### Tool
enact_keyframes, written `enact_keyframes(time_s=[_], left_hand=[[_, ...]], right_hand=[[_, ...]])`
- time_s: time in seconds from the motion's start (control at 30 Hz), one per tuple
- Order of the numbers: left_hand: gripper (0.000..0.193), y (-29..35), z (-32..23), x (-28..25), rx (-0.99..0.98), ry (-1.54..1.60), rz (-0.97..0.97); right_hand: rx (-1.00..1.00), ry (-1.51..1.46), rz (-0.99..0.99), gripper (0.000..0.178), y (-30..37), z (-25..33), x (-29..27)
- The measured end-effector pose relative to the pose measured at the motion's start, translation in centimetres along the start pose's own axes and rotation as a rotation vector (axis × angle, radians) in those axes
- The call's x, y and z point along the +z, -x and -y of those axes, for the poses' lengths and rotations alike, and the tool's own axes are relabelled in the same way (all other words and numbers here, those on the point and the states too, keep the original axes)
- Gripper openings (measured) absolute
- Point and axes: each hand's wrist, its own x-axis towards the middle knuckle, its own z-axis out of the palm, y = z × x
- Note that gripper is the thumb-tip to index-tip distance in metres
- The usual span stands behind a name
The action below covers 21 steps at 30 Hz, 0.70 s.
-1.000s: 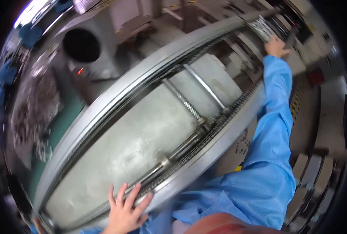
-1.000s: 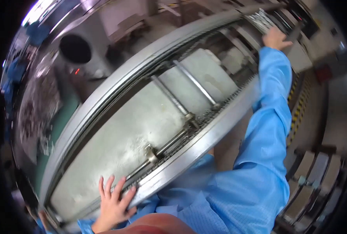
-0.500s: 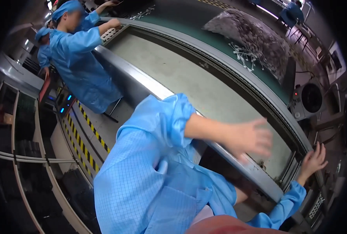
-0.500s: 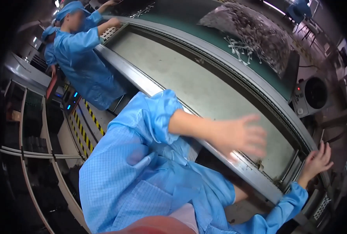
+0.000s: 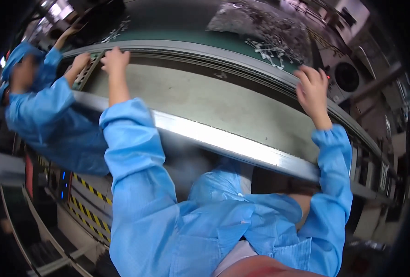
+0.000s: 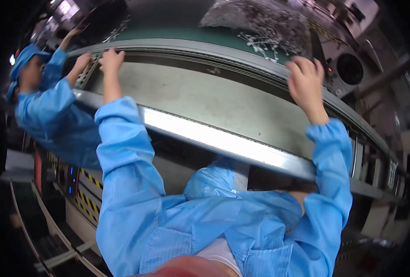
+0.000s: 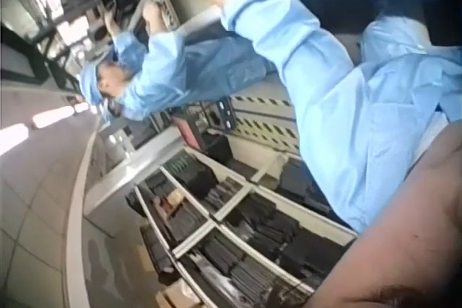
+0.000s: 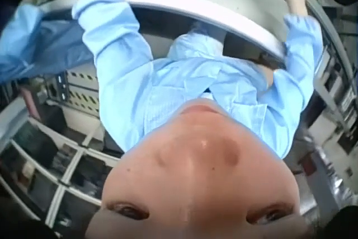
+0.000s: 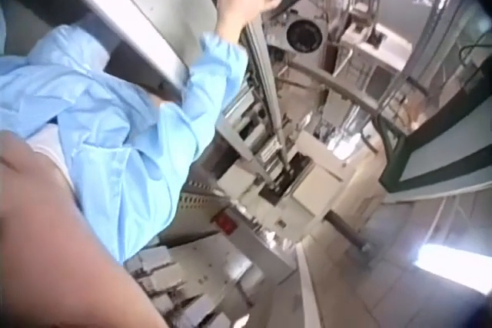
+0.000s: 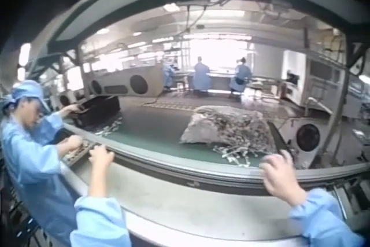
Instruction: Assembling small electronic components onto a larger circuit board panel.
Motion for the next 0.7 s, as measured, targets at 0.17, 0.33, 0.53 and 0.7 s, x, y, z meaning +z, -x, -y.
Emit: enact_keyframes(time_s=[0.17,0.33,0.53,0.7], left_hand=[[0.058,-0.3,-1.3,-0.2,0.058,0.067,-0.054],[0.069,-2.5,3.0,-0.6,-0.113,-0.022,0.064],[0.07,1.2,-2.3,-0.6,-0.064,0.082,0.021],[0.067,1.2,-0.5,0.1,-0.112,0.04,-0.012]], right_hand=[[0.387,-0.26,0.271,0.024,-8.0,0.7,5.4],[0.295,-0.178,0.458,0.026,-11.9,2.5,10.9],[0.497,-0.222,0.313,0.03,-11.5,-1.3,10.8],[0.604,-0.55,0.199,0.034,-12.0,-2.2,9.9]])
